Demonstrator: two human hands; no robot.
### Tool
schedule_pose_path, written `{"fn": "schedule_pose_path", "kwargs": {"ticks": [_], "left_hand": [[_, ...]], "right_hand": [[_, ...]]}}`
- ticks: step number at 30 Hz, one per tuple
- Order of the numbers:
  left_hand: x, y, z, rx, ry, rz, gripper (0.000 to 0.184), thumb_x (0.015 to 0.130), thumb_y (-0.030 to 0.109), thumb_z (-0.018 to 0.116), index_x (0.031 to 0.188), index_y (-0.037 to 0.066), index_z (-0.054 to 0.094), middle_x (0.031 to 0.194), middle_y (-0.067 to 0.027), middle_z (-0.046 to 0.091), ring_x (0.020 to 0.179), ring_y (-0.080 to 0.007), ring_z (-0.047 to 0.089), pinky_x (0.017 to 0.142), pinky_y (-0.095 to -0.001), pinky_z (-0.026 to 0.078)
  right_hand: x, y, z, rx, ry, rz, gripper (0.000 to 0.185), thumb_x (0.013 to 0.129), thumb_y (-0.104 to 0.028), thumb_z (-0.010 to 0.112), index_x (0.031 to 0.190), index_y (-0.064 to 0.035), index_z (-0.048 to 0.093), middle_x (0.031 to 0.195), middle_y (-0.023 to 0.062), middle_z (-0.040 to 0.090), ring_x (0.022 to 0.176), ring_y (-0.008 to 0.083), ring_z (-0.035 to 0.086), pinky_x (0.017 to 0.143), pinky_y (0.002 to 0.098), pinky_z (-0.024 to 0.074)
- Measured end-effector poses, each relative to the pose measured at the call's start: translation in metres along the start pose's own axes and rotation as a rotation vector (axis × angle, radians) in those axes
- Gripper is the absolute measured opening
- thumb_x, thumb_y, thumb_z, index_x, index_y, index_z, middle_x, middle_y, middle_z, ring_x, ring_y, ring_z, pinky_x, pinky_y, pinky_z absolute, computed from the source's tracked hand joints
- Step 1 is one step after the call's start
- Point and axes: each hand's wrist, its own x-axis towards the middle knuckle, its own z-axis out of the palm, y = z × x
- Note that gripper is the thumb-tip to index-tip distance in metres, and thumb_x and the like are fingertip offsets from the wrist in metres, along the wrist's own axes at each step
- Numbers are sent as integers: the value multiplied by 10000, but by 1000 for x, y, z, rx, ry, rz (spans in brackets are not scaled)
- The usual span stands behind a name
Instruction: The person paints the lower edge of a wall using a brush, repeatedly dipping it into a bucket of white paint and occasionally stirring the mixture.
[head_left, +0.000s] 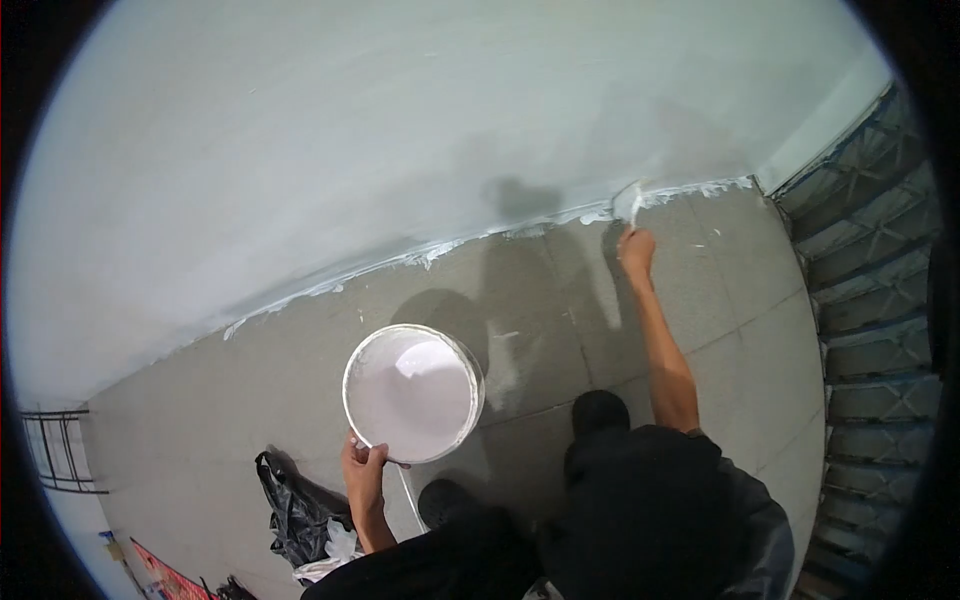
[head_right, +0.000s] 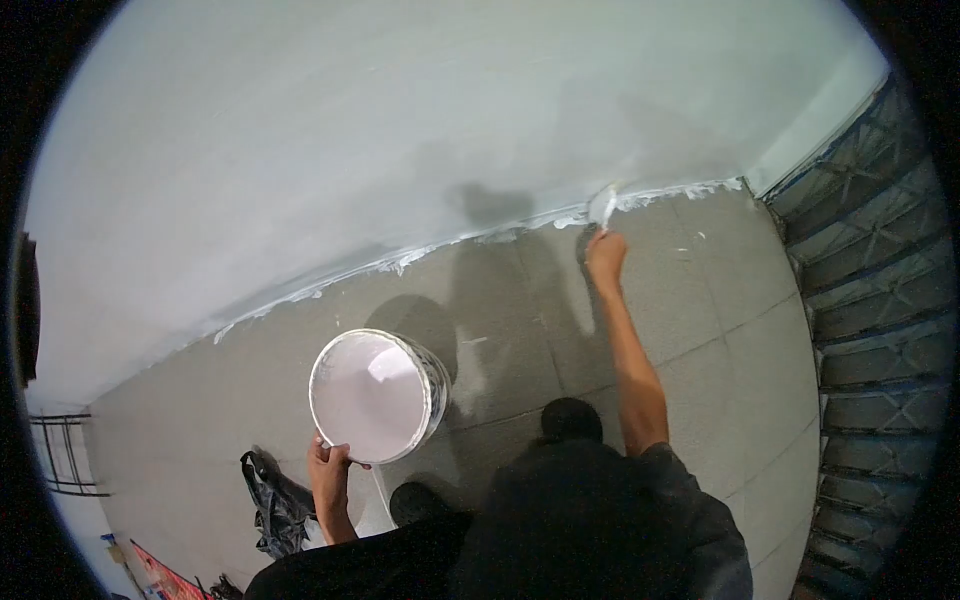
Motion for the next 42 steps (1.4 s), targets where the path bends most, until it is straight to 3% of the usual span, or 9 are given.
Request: {"fn": "schedule_pose_path", "kwargs": {"ticks": [2,4,6,18,20,26,32,36,42], "left_hand": [[-1,1,1,2,0,1,392,742,-42,483,1133,-40,453,890,-130,597,671,-202,610,513,-334,549],[-1,2,1,23,4,8,449,746,-21,469,1191,-40,413,880,-133,591,641,-198,599,504,-334,536],[-1,0,3,30,2,11,484,748,-9,462,1225,-40,388,880,-133,587,626,-196,594,499,-333,528],[1,-5,-3,-37,-43,34,410,754,-45,479,1163,-34,443,910,-118,597,669,-194,610,506,-329,550],[0,-5,-2,-33,-34,29,413,752,-45,480,1163,-35,443,914,-119,599,664,-195,610,505,-330,549],[-1,-2,-1,-19,-31,28,426,747,-41,480,1171,-38,438,912,-123,601,667,-195,611,510,-336,546],[-2,-1,0,-16,-28,10,425,747,-40,472,1171,-35,435,917,-126,596,678,-191,609,514,-335,546],[0,-1,1,-18,-33,15,420,748,-35,473,1167,-31,439,905,-121,596,670,-191,608,515,-334,545],[-2,2,4,-31,-43,23,417,748,-27,477,1164,-32,442,895,-118,596,668,-195,608,517,-333,545]], "right_hand": [[-12,-5,22,-82,35,-117,334,856,-164,519,654,92,591,560,221,567,513,301,594,508,419,429],[-30,-28,27,18,-61,45,358,858,-172,522,632,100,576,547,201,565,501,292,593,497,408,426],[-41,-24,40,-29,-55,-134,376,868,-180,512,612,89,573,536,179,560,497,277,592,481,405,419],[-77,-45,-39,580,-704,298,384,918,-326,471,657,-60,562,523,-9,444,447,76,390,387,237,280],[-59,0,-55,318,-536,80,432,911,-360,471,653,-28,572,495,38,482,472,133,468,426,341,349],[73,69,-75,-340,272,-182,402,875,-230,504,628,74,597,591,240,571,570,349,611,516,421,428],[78,80,-28,-252,169,-237,356,841,-213,527,666,90,592,617,271,553,568,394,589,508,448,411],[9,21,-23,-86,80,-277,350,851,-158,525,608,94,546,517,240,500,417,314,521,445,411,368],[-49,-7,-3,-28,-187,-343,322,864,-156,517,648,79,553,509,201,496,428,245,495,453,401,386]]}}
